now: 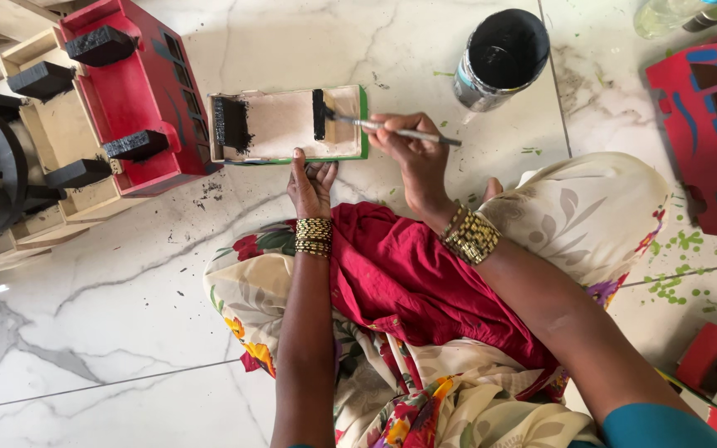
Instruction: The person sits on the floor and paints wooden toy parts black using a brush, dipping the brush into a paint can between strokes. They hold each wooden piece steady with one hand while brushing its surfaces, working through several pieces one at a time.
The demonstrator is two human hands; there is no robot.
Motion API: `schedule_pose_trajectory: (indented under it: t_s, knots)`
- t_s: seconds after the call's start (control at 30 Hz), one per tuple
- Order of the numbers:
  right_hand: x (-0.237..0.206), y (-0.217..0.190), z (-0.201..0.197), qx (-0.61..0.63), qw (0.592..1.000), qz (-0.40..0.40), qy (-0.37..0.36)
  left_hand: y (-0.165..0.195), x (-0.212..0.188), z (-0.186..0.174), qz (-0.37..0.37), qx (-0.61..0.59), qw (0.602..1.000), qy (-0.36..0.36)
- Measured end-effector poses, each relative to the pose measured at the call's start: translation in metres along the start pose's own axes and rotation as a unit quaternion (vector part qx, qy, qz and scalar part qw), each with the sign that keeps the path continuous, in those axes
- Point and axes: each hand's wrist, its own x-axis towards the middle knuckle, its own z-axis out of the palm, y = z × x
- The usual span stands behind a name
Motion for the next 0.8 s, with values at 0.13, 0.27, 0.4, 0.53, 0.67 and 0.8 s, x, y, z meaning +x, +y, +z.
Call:
schedule_pose_trajectory:
  t_s: [0.13,0.27,0.4,0.53,0.67,0.8]
  knots:
    - [-0.006,-0.007,0.000,-0.006,1.000,-0.020,-0.019,0.002,0.000,0.002,-0.004,-0.012,1.000,-0.001]
    - [0.010,-0.006,0.003,-0.005,1.000,-0.017,0.022,0.000,0.000,0.002,-0.010,-0.012,1.000,-0.002]
    - [0.009,-0.001,0.009,-0.015,1.000,-0.007,-0.001,-0.001,0.001,0.002,-0.012,-0.017,1.000,-0.005]
    - [-0.010,-0.007,0.006,-0.033,0.999,0.006,-0.040,0.001,0.002,0.001,-0.011,-0.031,0.999,-0.013]
    - [-0.003,-0.009,0.004,-0.035,0.999,-0.022,-0.007,0.003,0.000,0.003,-0.008,-0.025,1.000,-0.016]
    - [0.015,-0.002,0.010,0.003,1.000,0.012,0.027,0.002,-0.002,0.005,-0.012,-0.012,1.000,-0.005]
